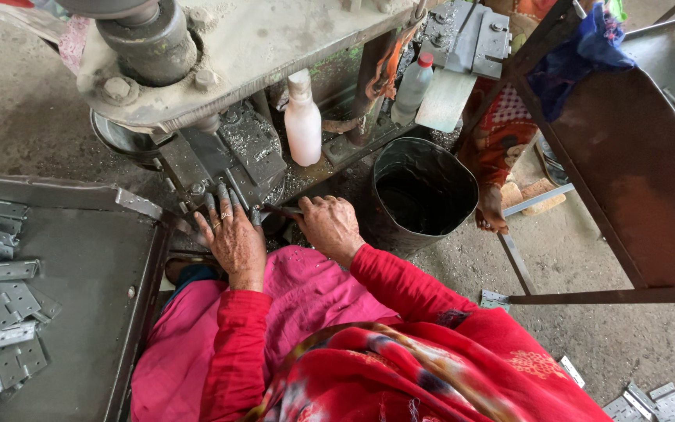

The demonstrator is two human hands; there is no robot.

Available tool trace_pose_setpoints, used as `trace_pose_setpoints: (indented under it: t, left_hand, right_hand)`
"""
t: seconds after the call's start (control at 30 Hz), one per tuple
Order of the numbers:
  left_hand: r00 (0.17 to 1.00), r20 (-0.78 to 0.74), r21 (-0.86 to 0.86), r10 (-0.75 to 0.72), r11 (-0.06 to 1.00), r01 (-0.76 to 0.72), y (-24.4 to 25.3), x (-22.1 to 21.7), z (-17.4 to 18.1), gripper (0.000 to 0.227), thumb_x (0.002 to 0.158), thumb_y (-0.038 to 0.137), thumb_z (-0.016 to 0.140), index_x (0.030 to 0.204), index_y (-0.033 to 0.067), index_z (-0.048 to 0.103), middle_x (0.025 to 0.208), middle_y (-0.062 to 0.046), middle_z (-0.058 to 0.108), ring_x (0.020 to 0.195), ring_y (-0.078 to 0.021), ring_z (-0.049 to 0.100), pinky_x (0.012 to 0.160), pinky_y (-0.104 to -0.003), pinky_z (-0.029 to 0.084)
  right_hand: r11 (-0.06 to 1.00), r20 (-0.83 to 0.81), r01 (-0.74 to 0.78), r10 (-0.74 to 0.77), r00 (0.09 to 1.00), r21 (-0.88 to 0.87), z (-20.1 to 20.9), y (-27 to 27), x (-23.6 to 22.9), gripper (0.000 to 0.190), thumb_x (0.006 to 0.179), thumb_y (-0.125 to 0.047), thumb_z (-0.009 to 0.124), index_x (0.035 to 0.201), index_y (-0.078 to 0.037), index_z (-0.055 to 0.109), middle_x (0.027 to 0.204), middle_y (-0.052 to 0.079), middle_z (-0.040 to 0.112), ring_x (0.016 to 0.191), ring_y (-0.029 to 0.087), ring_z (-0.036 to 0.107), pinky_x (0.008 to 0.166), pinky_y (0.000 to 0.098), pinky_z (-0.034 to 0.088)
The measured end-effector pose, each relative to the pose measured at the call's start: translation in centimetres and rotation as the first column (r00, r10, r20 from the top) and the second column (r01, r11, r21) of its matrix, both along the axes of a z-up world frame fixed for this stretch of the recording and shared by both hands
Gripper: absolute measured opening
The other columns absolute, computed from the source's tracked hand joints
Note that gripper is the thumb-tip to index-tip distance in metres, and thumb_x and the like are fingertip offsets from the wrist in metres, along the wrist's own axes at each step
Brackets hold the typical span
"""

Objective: The person operates a press machine to process metal brackets. They pick up brackets from a pile, place them under the press, activate the machine, and then remove the processed brackets.

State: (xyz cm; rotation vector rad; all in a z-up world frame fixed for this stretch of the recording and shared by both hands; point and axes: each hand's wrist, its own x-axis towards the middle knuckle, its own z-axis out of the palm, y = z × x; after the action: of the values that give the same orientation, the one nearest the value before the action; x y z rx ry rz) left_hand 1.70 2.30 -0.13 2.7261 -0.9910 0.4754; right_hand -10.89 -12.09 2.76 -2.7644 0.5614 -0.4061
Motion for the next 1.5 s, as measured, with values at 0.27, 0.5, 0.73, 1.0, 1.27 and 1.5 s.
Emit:
trace_pose_setpoints:
  t: [0.27, 0.5, 0.73, 1.0, 1.27, 1.5]
  left_hand:
    - [1.0, 0.028, -0.016, 0.001, 1.0, -0.001, 0.2, 0.0, -0.2, 0.061, 0.098, 0.031, 0.064, 0.148, -0.0023, 0.055, 0.165, -0.01, 0.043, 0.153, -0.0316, 0.035, 0.127, -0.054, 0.014]
    - [0.997, 0.073, -0.082, 0.001, 0.997, 0.005, 0.6, 0.0, -1.4, 0.054, 0.11, 0.036, 0.061, 0.148, -0.002, 0.06, 0.164, -0.011, 0.049, 0.154, -0.0338, 0.036, 0.13, -0.053, 0.014]
    - [0.991, 0.13, -0.155, 0.015, 0.988, 0.006, -0.6, 0.7, -0.1, 0.039, 0.096, 0.023, 0.061, 0.12, -0.0053, 0.072, 0.145, -0.021, 0.061, 0.142, -0.0387, 0.047, 0.123, -0.057, 0.026]
    - [0.985, 0.167, -0.14, 0.041, 0.99, -0.017, -1.8, 2.4, -2.3, 0.033, 0.097, 0.016, 0.056, 0.117, -0.0036, 0.073, 0.146, -0.017, 0.06, 0.147, -0.0358, 0.042, 0.125, -0.059, 0.022]
    - [0.996, 0.033, 0.074, 0.078, 0.994, -0.081, -3.6, 4.7, -0.9, 0.056, 0.104, 0.041, 0.048, 0.131, -0.0052, 0.065, 0.155, -0.017, 0.05, 0.153, -0.0356, 0.027, 0.125, -0.058, 0.005]
    - [0.992, 0.05, 0.112, 0.113, 0.987, -0.118, -3.9, 5.3, -1.2, 0.063, 0.103, 0.044, 0.049, 0.14, -0.0067, 0.059, 0.155, -0.015, 0.05, 0.154, -0.0346, 0.026, 0.125, -0.058, 0.004]
  right_hand:
    - [1.0, 0.025, 0.0, 0.0, 1.0, 0.001, 0.4, 0.2, -0.1, 0.028, 0.095, -0.036, 0.066, 0.094, -0.008, 0.066, 0.085, 0.012, 0.072, 0.087, 0.033, 0.07, 0.078, 0.0473, 0.053]
    - [0.999, -0.116, -0.015, 0.01, 0.993, -0.04, -0.5, -0.1, 0.1, 0.035, 0.094, -0.04, 0.069, 0.099, -0.006, 0.064, 0.086, 0.014, 0.072, 0.079, 0.034, 0.072, 0.066, 0.0471, 0.055]
    - [0.982, -0.227, -0.095, 0.055, 0.972, -0.166, 0.5, -1.0, 0.2, 0.041, 0.088, -0.049, 0.071, 0.1, -0.011, 0.066, 0.082, 0.012, 0.075, 0.07, 0.03, 0.074, 0.057, 0.0441, 0.056]
    - [0.943, -0.373, -0.219, 0.115, 0.921, -0.249, -0.9, -2.5, 1.5, 0.049, 0.086, -0.057, 0.072, 0.099, -0.01, 0.068, 0.086, 0.014, 0.076, 0.079, 0.032, 0.076, 0.065, 0.0446, 0.058]
    - [0.963, -0.479, -0.261, 0.198, 0.855, -0.067, -0.1, -2.8, 2.9, 0.056, 0.087, -0.059, 0.071, 0.101, -0.006, 0.067, 0.092, 0.019, 0.075, 0.091, 0.039, 0.073, 0.079, 0.0495, 0.057]
    - [0.993, -0.413, -0.065, 0.102, 0.905, 0.101, -8.5, -2.8, -0.8, 0.052, 0.089, -0.057, 0.067, 0.104, -0.008, 0.066, 0.093, 0.021, 0.074, 0.09, 0.041, 0.073, 0.077, 0.0526, 0.057]
